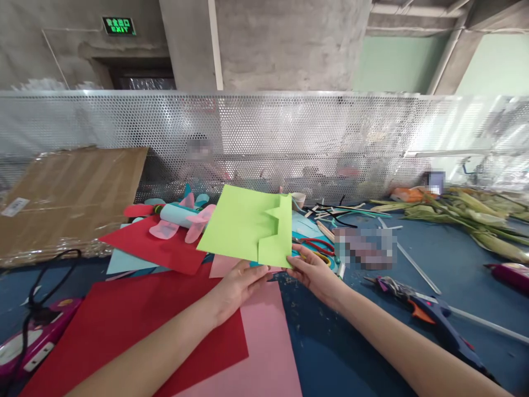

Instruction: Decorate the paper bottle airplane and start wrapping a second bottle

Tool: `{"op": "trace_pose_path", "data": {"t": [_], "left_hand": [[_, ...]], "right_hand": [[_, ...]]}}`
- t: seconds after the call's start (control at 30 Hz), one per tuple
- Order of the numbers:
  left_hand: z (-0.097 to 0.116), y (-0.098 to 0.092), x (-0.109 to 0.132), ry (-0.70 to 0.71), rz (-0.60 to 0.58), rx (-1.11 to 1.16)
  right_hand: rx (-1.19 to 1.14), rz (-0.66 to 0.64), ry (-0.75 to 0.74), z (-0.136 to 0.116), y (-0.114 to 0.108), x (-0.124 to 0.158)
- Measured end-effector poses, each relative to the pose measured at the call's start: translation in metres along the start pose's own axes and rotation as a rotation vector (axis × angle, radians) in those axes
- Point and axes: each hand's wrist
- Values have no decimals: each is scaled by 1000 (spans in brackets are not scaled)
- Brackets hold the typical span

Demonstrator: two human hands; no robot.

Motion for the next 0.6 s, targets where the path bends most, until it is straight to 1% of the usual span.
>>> {"op": "trace_pose_path", "data": {"t": [0.07, 0.1, 0.17, 0.23, 0.27, 0.37, 0.4, 0.43, 0.47, 0.5, 0.57, 0.6], "left_hand": [[-3, 2, -2, -29, 0, 60], [-5, 3, -2, -45, 20, 89], [-9, 3, -1, -73, 91, 135], [-11, 2, 0, -95, 176, 163], [-11, 1, 1, -95, 213, 176], [-10, -2, 2, -96, 273, 205], [-9, -3, 3, -101, 278, 213], [-8, -3, 2, -102, 278, 222], [-8, -3, 2, -101, 277, 230], [-7, -3, 2, -99, 280, 238], [-6, -2, 2, -98, 292, 253], [-6, -2, 2, -96, 298, 260]], "right_hand": [[98, -67, 22, 3, 4, 3], [165, -110, 36, 5, 6, 4], [329, -199, 47, 5, 6, 4], [550, -226, -21, 1, -1, 0], [686, -209, -97, -3, -7, -3], [1289, 6, -440, -15, -34, -14], [1455, 29, -482, -19, -44, -17], [1601, 72, -471, -22, -52, -19], [1724, 88, -421, -23, -59, -20], [1815, 78, -374, -24, -64, -21], [1925, 49, -300, -24, -68, -21], [1955, 41, -287, -24, -68, -21]]}}
Point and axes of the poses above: each hand's wrist, its own x-axis away from the middle knuckle, its own y-axis out of the palm, z = x × y, and after that the axes turned 6 degrees about -y, right-handed
